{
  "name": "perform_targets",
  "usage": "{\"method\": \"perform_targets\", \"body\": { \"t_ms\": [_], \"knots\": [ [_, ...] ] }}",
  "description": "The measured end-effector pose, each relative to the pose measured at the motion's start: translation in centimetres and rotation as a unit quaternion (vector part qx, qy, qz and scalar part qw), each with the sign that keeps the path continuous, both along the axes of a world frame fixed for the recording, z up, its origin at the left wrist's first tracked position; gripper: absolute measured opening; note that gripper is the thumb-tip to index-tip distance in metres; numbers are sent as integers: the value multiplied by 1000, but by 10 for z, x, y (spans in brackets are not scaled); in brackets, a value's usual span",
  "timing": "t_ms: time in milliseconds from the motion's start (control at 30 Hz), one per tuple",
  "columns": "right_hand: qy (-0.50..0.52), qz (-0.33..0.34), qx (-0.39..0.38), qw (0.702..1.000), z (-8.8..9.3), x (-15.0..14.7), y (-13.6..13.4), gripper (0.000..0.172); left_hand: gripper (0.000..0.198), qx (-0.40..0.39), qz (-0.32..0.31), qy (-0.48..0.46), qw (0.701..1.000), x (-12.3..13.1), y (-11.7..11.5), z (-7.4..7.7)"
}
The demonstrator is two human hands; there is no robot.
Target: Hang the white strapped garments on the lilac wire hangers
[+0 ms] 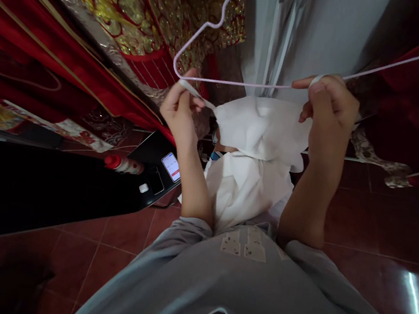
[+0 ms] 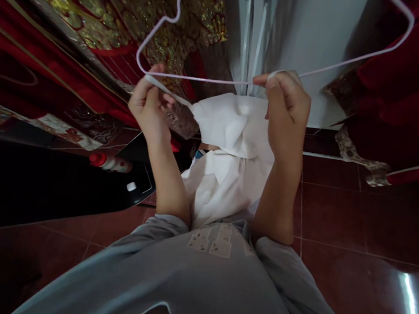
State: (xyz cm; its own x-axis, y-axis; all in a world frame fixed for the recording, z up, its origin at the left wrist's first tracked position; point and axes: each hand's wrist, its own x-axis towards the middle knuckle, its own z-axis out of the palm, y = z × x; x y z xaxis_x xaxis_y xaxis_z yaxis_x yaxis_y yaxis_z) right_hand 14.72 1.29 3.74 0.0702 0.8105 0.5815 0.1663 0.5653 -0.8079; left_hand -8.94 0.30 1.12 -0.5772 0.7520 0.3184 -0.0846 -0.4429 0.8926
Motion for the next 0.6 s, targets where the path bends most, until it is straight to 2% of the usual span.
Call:
{"method": "perform_targets", "body": {
  "t_ms": [67,133,200,300,467,600],
  "knots": [
    [4,3,3,1000,-4,1,3,26,29,21,62,33,997,-17,2,-3],
    [-8,10,10,1000,-6,4,6,23,15,54,78,64,993,-30,2,-3],
    [-33,15,17,999,-8,7,8,25,6,85,52,89,991,-37,3,-1],
    [-44,10,21,999,-12,12,13,31,9,94,0,92,991,-38,6,9],
    [-36,5,31,999,-13,21,19,34,17,-14,-95,107,990,-31,15,41],
    [-58,40,45,996,-5,28,18,33,17,-33,-146,154,977,-20,26,64]
  ]
}}
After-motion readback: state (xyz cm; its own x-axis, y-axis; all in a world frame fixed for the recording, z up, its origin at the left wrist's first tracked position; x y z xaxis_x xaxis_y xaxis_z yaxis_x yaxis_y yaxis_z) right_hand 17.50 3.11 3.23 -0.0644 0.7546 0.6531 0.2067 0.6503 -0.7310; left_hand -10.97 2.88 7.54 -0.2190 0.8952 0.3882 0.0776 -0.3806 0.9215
